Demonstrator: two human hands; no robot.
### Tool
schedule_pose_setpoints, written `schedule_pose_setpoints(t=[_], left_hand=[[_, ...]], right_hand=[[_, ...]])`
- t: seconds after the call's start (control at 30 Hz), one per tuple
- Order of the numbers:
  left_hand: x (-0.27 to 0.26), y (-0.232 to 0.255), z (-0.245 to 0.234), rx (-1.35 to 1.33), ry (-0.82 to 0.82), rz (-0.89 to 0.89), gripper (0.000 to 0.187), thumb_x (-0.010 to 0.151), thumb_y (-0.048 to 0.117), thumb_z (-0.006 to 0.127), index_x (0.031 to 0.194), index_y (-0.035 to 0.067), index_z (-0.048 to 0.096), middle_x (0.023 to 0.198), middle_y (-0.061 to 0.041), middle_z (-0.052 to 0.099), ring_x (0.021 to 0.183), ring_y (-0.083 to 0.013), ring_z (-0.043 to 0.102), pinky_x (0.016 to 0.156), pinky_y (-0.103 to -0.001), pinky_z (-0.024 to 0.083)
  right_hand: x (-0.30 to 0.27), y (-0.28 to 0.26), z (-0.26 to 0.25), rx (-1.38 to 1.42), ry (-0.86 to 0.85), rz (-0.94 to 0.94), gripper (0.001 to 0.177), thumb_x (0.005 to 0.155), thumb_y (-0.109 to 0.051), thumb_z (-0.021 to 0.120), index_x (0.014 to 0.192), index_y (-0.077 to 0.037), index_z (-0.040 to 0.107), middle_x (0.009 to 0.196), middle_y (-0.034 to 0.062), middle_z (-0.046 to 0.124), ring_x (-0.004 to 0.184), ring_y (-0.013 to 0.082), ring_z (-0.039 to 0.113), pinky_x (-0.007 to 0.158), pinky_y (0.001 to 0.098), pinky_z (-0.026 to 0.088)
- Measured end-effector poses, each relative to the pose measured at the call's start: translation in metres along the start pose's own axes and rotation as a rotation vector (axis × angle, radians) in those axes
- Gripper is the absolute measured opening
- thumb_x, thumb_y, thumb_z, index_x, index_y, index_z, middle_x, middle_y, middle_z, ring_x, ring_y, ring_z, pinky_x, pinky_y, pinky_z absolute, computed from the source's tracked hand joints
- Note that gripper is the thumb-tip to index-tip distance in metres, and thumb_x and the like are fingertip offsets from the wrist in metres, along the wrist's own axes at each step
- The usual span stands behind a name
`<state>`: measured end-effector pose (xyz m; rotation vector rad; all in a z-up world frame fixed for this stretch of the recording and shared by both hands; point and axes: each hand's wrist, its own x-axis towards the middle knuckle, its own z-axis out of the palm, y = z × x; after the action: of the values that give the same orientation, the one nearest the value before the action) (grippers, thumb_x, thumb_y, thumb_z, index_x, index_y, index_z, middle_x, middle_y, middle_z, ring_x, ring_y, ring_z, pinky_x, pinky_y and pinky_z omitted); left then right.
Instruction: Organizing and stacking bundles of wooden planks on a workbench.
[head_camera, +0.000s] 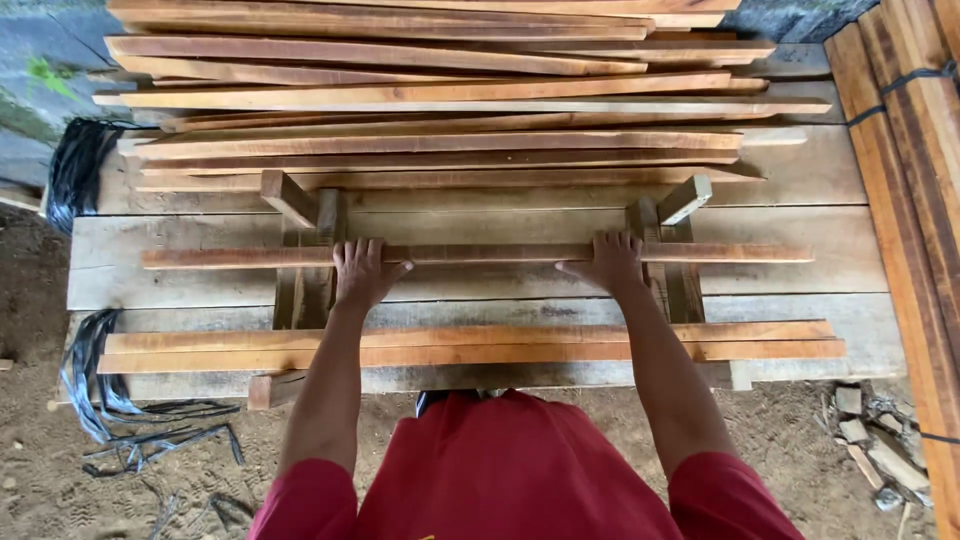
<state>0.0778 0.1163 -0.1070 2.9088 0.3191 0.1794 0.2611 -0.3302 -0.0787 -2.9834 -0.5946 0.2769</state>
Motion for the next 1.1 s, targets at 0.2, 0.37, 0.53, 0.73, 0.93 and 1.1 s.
schedule_pose_setpoints(t=[0.2, 0.37, 0.53, 0.73, 0.93, 1.1], left_hand=[[0.014, -0.006, 0.009, -0.028, -0.254, -0.188, 0.066, 0.101, 0.082, 0.029, 0.130, 0.031, 0.060, 0.132, -0.003, 0.063, 0.133, -0.0267, 0.053, 0.121, -0.049, 0.020], [0.020, 0.001, 0.004, 0.006, -0.403, -0.255, 0.071, 0.098, 0.080, 0.027, 0.138, 0.028, 0.054, 0.147, -0.007, 0.052, 0.143, -0.0287, 0.041, 0.127, -0.048, 0.010], [0.016, 0.008, 0.008, 0.016, -0.406, -0.284, 0.072, 0.100, 0.078, 0.025, 0.144, 0.025, 0.048, 0.153, -0.011, 0.045, 0.148, -0.0319, 0.036, 0.130, -0.049, 0.004], [-0.007, 0.012, 0.002, 0.066, -0.456, -0.269, 0.085, 0.102, 0.080, 0.010, 0.141, 0.014, 0.048, 0.157, -0.016, 0.045, 0.149, -0.0323, 0.033, 0.129, -0.052, -0.001], [-0.018, 0.007, 0.011, 0.117, -0.613, -0.258, 0.089, 0.102, 0.076, 0.010, 0.154, 0.011, 0.042, 0.164, -0.016, 0.039, 0.154, -0.0336, 0.029, 0.130, -0.052, 0.001], [-0.049, 0.011, -0.001, 0.192, -0.851, -0.212, 0.099, 0.095, 0.079, 0.010, 0.153, 0.009, 0.048, 0.153, -0.019, 0.054, 0.144, -0.0377, 0.048, 0.123, -0.053, 0.027]], right_hand=[[0.011, 0.020, 0.003, 0.041, -0.274, 0.038, 0.088, 0.094, -0.093, 0.028, 0.127, -0.018, 0.061, 0.135, 0.0105, 0.059, 0.138, 0.0315, 0.049, 0.121, 0.0549, 0.026], [0.020, 0.025, 0.012, 0.087, -0.363, 0.052, 0.091, 0.088, -0.090, 0.039, 0.134, -0.015, 0.062, 0.141, 0.0167, 0.060, 0.141, 0.0381, 0.048, 0.121, 0.0606, 0.026], [0.012, 0.026, 0.014, 0.075, -0.348, 0.074, 0.089, 0.089, -0.089, 0.037, 0.134, -0.017, 0.064, 0.142, 0.0140, 0.061, 0.142, 0.0351, 0.049, 0.122, 0.0604, 0.023], [-0.026, 0.006, -0.012, -0.004, -0.339, 0.044, 0.088, 0.098, -0.087, 0.023, 0.136, -0.014, 0.054, 0.151, 0.0165, 0.051, 0.148, 0.0333, 0.040, 0.124, 0.0527, 0.021], [-0.059, 0.003, -0.014, -0.067, -0.439, 0.061, 0.086, 0.099, -0.085, 0.016, 0.143, -0.019, 0.050, 0.156, 0.0141, 0.045, 0.149, 0.0338, 0.037, 0.125, 0.0515, 0.023], [-0.085, 0.015, -0.008, -0.003, -0.601, 0.038, 0.099, 0.095, -0.089, 0.011, 0.147, -0.016, 0.053, 0.152, 0.0159, 0.053, 0.148, 0.0372, 0.041, 0.124, 0.0585, 0.023]])
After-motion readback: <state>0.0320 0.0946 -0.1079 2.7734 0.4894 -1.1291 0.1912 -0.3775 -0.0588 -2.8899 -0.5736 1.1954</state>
